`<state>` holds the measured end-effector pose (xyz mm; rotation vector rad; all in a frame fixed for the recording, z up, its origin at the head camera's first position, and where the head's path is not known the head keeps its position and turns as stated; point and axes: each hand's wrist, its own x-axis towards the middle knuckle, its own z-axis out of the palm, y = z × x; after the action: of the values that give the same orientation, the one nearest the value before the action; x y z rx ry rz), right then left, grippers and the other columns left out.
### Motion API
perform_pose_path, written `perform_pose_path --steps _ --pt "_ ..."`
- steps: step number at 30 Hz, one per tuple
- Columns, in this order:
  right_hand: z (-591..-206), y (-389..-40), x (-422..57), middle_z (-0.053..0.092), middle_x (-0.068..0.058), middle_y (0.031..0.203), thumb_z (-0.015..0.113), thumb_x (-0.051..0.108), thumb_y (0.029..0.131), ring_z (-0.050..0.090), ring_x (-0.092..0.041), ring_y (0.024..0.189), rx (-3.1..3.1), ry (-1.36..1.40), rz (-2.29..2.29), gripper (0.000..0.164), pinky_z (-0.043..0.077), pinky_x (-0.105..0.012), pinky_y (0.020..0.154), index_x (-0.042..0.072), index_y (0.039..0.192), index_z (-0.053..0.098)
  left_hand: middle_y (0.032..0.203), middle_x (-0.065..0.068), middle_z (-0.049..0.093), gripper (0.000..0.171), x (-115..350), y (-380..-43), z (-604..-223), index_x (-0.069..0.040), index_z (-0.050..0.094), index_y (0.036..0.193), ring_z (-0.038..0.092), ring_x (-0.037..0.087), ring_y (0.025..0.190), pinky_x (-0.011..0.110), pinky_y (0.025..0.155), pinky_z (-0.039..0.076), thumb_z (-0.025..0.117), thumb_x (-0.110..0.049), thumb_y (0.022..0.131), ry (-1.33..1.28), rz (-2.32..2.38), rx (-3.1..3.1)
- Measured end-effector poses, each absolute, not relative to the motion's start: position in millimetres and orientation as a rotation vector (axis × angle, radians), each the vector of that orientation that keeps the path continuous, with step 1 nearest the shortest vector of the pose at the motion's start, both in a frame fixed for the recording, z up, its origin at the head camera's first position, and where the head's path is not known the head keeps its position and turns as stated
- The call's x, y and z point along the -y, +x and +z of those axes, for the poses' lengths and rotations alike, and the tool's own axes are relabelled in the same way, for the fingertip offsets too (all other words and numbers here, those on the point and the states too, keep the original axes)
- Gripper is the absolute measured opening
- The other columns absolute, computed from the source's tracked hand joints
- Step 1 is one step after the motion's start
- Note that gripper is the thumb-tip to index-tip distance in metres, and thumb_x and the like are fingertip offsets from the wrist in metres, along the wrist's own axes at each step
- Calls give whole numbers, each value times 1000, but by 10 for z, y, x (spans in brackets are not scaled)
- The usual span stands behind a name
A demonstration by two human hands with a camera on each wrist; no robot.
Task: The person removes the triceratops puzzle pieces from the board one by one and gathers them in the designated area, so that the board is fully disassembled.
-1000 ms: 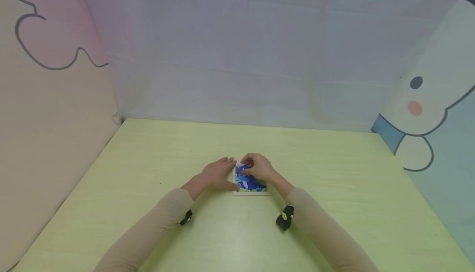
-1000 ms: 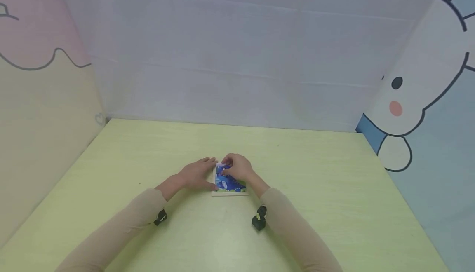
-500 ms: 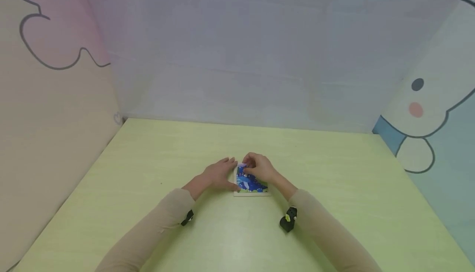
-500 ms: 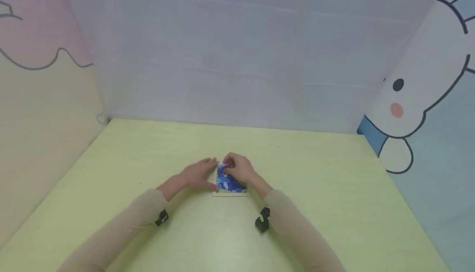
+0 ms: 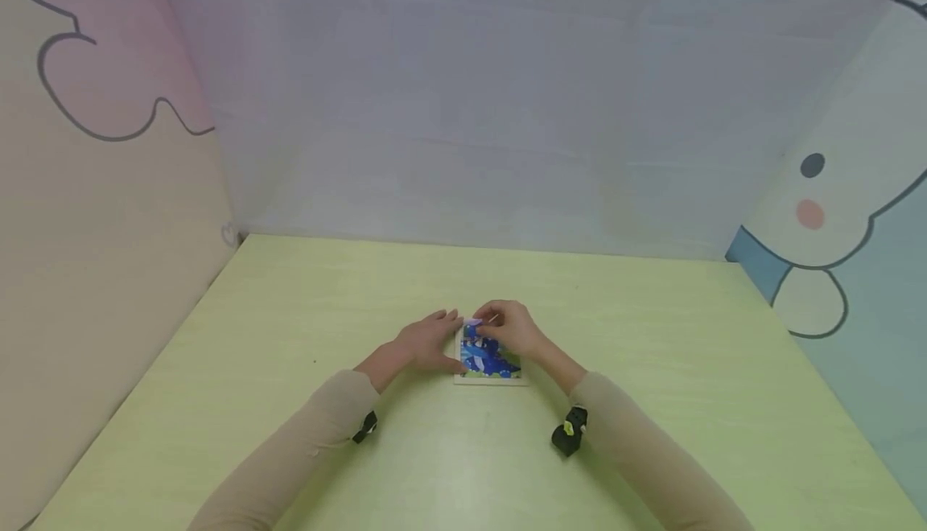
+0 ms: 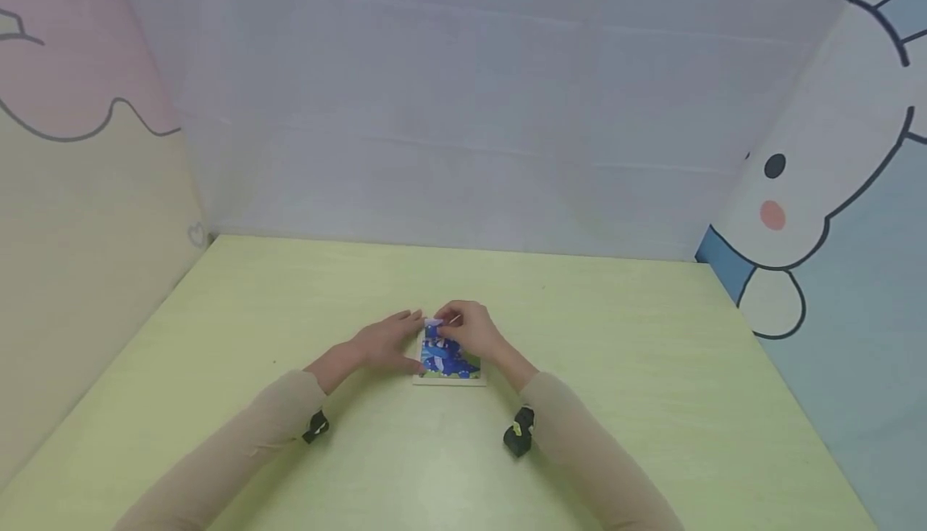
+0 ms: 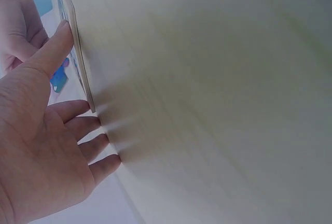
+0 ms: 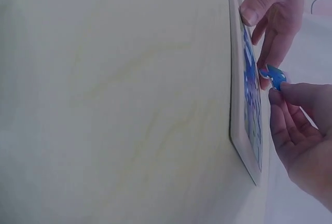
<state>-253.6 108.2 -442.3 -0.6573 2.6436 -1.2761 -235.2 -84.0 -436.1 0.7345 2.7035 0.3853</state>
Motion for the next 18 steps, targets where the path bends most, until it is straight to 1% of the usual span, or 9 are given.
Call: perform_pose_path --steps 3,4,7,10,12,18 --pt "-4375 -2531 -1145 66 -9 92 65 6 82 62 -18 79 -2637 -635 -1297 18 53 -27 72 1 100 66 147 14 25 87 848 -2349 -4361 -5 32 141 20 31 135 49 105 28 66 -51 76 733 421 -2689" --pt "-4357 -2529 -1169 66 -10 92 65 6 82 62 -19 80 -2637 -629 -1303 18 53 -28 72 0 100 66 146 15 26 88 858 -2354 -4379 -5 32 140 21 32 135 50 103 29 65 -54 75 753 431 -2695" --pt "-4320 -2540 -1248 66 -11 93 66 6 82 62 -20 80 -2646 -604 -1310 19 53 -29 73 0 100 66 146 16 27 89 864 -2351 -4384 -4 32 140 22 33 134 51 104 29 64 -55 75 751 447 -2694" --pt "-4302 -2562 -1343 65 -12 93 65 5 81 61 -20 80 -2662 -596 -1302 20 53 -29 72 -1 100 66 146 15 27 88 861 -2348 -4395 -4 32 140 22 32 135 49 104 28 65 -54 75 743 438 -2704" --pt "-4305 -2587 -1415 65 -11 92 66 5 81 61 -19 79 -2677 -590 -1290 20 53 -29 71 -1 100 66 147 13 26 86 851 -2342 -4388 -5 32 141 20 30 135 47 106 27 66 -50 76 717 424 -2701" --pt "-4309 -2620 -1674 65 -12 89 66 2 80 61 -19 77 -2701 -561 -1291 18 53 -28 67 -2 97 66 148 9 24 87 844 -2330 -4371 -8 30 142 19 26 136 45 107 26 64 -53 76 710 387 -2707"
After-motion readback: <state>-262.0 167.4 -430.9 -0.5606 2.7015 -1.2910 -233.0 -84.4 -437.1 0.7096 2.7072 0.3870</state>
